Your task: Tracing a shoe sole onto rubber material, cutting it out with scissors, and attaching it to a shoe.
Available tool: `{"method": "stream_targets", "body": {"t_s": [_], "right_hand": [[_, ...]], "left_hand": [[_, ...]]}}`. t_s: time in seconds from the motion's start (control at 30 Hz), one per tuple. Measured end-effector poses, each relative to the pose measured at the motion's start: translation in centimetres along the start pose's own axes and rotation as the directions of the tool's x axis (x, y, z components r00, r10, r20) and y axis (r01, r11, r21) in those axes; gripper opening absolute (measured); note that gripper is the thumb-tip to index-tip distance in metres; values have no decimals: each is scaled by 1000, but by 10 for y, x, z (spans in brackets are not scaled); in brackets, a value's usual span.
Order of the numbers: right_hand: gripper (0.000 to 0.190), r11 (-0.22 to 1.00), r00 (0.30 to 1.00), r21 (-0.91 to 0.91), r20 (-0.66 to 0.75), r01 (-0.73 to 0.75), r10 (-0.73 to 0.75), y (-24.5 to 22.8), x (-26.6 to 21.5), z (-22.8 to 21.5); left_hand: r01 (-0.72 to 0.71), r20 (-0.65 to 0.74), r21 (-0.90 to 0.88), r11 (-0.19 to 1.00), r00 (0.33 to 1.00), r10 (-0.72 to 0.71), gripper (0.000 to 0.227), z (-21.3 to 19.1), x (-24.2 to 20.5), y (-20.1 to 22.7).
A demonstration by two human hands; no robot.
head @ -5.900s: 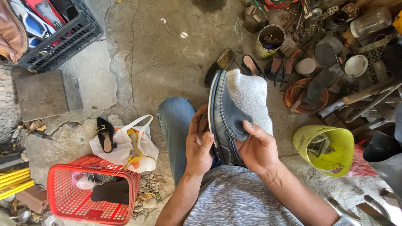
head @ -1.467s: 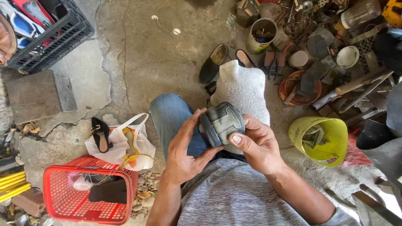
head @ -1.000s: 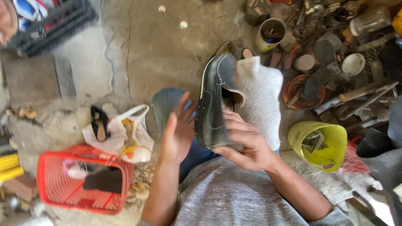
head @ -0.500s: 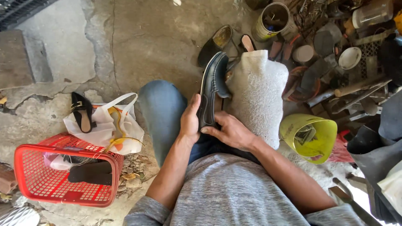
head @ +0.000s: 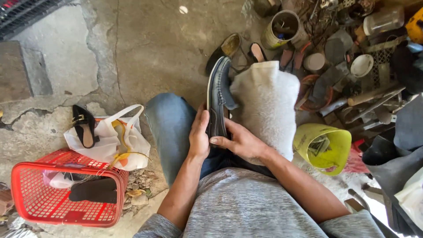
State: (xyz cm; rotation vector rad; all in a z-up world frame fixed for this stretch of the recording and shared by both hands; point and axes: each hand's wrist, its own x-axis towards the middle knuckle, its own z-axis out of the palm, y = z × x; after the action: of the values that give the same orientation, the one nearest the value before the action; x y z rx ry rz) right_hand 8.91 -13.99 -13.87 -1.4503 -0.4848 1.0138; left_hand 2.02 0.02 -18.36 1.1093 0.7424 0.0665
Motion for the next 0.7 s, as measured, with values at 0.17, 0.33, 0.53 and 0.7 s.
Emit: {"method": "stream_targets", "body": {"t_s": [0.17, 0.33, 0.53, 0.7], "right_hand": [[22, 922, 979, -334, 118, 194, -164, -11, -13, 3], [22, 953, 972, -257, -128, 159, -197, -49, -26, -23], [19, 888, 715, -382, -542, 258, -441, -89, -22, -89], [14, 899, 711, -287, -551, 330, -437, -119, 8, -103]], "left_hand": [[17, 41, 50, 999, 999, -19, 72, -2, -2, -2], [87, -387, 2, 996, 919, -80, 73, -19, -10, 26], [-282, -338, -359, 890, 928, 157, 92, -93, -30, 144], [-464, -275, -428, 776, 884, 377, 88, -79, -15, 174]]}}
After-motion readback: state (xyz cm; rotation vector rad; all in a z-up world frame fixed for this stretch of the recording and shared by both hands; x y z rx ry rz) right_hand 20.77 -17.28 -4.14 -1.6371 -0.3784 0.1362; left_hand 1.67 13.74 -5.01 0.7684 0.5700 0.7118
